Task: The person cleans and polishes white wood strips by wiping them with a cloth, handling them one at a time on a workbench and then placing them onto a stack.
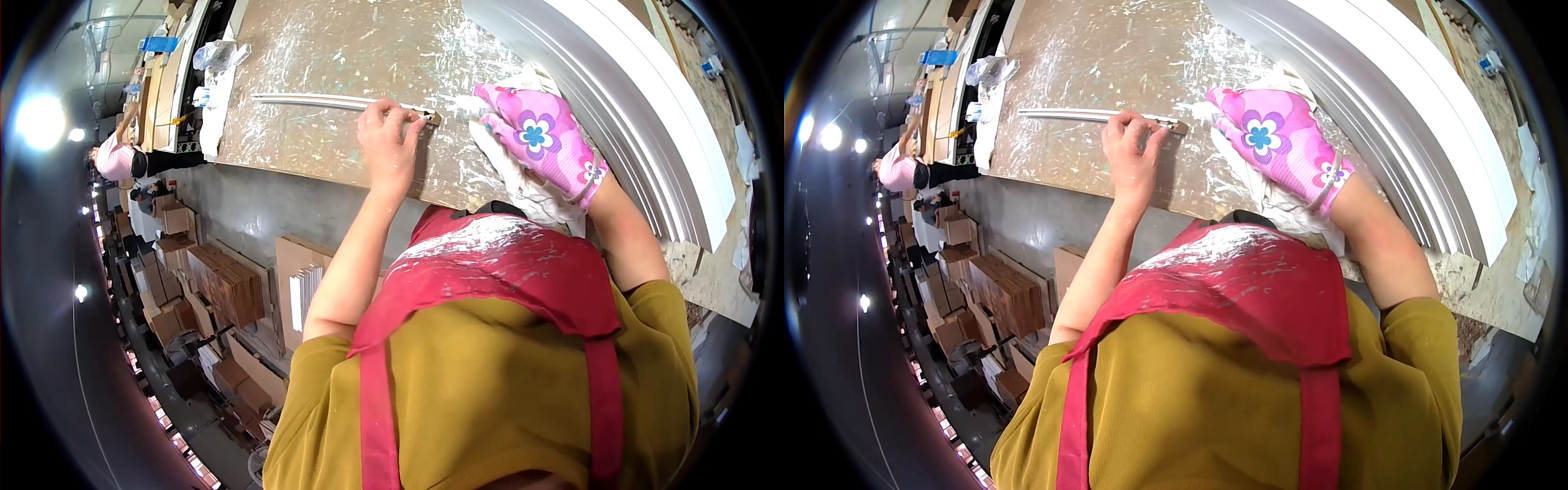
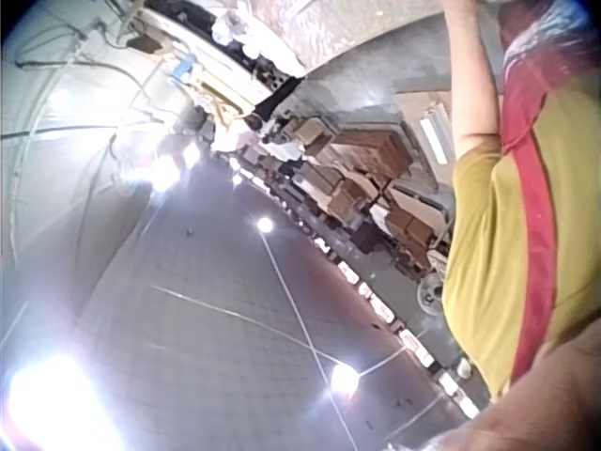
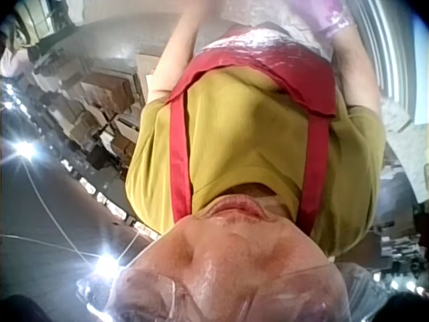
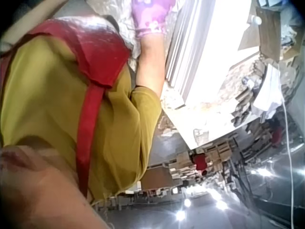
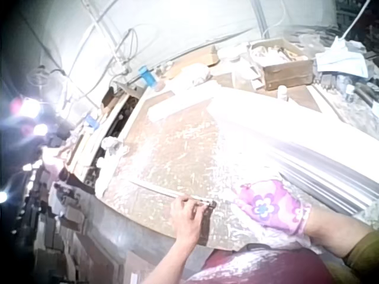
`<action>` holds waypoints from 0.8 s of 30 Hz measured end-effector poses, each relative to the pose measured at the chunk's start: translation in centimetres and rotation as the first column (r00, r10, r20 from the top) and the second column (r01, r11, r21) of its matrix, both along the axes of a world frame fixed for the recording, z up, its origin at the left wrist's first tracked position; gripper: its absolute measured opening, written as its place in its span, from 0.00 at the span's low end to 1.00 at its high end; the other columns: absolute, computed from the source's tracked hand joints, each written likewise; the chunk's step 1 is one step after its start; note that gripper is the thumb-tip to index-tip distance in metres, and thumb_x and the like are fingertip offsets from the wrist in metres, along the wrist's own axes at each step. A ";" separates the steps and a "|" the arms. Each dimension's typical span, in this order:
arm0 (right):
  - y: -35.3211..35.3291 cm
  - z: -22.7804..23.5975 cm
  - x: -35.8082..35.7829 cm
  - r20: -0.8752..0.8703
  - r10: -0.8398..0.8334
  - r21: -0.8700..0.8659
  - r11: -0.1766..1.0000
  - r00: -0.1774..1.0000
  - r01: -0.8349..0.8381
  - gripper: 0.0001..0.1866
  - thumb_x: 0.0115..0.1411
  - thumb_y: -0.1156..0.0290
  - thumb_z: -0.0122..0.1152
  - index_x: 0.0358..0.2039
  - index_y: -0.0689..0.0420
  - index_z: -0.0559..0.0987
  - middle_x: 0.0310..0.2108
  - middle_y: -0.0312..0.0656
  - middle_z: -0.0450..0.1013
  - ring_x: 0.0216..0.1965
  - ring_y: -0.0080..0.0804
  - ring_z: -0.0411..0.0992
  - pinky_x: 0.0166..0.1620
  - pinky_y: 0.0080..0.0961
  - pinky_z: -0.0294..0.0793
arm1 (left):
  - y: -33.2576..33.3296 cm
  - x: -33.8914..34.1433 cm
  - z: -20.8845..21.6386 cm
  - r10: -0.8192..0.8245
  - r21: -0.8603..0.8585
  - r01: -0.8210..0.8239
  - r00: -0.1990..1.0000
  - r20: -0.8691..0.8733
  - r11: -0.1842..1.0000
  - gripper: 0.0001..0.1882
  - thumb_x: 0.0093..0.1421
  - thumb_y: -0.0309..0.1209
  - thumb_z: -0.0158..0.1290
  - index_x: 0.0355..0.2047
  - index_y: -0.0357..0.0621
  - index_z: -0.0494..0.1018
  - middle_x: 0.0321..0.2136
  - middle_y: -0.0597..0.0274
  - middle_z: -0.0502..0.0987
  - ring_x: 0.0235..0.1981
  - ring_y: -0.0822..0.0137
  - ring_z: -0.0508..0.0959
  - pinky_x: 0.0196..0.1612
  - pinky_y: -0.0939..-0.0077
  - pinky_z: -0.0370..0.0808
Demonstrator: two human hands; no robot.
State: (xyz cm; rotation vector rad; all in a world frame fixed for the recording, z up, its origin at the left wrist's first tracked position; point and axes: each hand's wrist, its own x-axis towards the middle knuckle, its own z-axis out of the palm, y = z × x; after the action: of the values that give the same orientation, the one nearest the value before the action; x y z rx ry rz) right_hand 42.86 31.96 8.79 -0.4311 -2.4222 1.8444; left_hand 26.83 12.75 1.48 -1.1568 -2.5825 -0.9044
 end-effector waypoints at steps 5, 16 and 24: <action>0.4 -0.8 -0.4 -0.032 -0.002 0.297 0.955 0.999 0.012 0.17 0.65 0.67 0.53 0.52 0.59 0.77 0.41 0.46 0.78 0.43 0.39 0.77 0.48 0.28 0.75 | 0.0 0.3 -0.2 0.009 0.018 -0.010 1.000 0.024 1.000 0.06 0.52 0.29 0.63 0.30 0.47 0.78 0.41 0.58 0.71 0.46 0.53 0.69 0.51 0.58 0.63; 0.2 -3.6 -1.7 -0.212 0.158 0.531 0.847 0.964 -0.022 0.16 0.63 0.68 0.54 0.49 0.57 0.76 0.33 0.46 0.77 0.33 0.43 0.76 0.38 0.34 0.75 | 0.0 -0.1 -0.3 0.055 0.037 -0.058 0.995 0.078 0.998 0.09 0.53 0.28 0.63 0.34 0.45 0.77 0.41 0.57 0.72 0.45 0.54 0.69 0.50 0.61 0.65; -0.5 -4.1 -2.9 -0.225 0.254 0.685 0.728 0.941 -0.033 0.07 0.63 0.71 0.50 0.36 0.58 0.76 0.25 0.43 0.75 0.27 0.41 0.76 0.30 0.37 0.73 | 0.5 0.1 0.1 0.078 0.033 -0.082 0.993 0.092 0.996 0.11 0.52 0.30 0.63 0.36 0.45 0.77 0.43 0.55 0.70 0.47 0.51 0.69 0.52 0.58 0.64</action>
State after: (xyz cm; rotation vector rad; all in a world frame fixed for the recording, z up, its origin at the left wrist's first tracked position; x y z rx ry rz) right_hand 39.96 31.43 4.65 0.1059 -2.7038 0.8299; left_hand 26.91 13.24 1.53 -1.0174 -2.6500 -1.0044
